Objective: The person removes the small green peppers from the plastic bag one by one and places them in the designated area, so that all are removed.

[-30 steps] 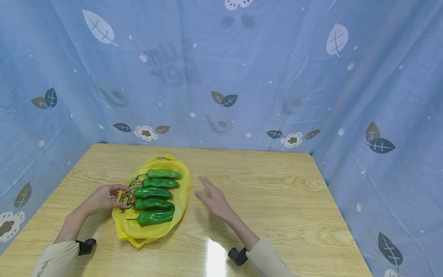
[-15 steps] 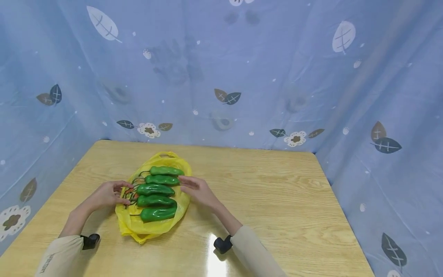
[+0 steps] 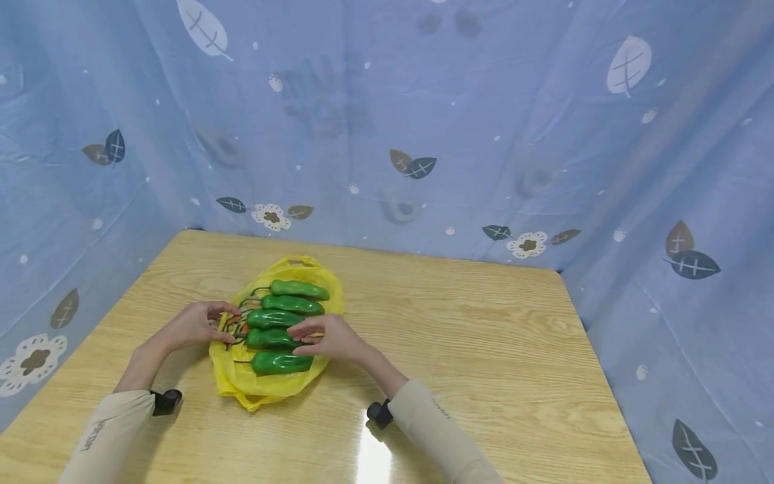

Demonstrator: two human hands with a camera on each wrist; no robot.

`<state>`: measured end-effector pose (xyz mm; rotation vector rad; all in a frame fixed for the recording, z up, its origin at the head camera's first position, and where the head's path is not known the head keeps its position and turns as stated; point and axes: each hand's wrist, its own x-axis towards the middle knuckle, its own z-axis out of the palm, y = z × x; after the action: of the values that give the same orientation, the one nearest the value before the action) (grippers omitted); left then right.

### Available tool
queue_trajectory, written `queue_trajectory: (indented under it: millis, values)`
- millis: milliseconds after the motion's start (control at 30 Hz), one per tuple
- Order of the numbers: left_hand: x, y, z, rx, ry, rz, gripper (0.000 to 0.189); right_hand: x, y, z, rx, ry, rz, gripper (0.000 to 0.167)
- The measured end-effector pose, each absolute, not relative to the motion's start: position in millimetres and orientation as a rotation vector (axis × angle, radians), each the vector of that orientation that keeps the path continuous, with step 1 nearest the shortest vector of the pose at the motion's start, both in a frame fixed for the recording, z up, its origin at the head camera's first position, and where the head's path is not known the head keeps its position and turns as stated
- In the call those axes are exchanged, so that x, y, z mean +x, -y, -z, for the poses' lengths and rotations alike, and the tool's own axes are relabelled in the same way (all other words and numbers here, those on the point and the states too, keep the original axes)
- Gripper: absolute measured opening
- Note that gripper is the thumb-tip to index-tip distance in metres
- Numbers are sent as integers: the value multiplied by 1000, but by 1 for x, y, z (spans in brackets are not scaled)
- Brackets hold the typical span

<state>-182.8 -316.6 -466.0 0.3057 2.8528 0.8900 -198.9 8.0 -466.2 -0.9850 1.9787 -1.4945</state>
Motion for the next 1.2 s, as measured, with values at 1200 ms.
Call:
queue_trajectory:
  millis: [1200]
  values:
    - [-178, 318, 471, 546, -2888, -1102, 60, -189, -5, 474, -1172, -2425, 808, 47]
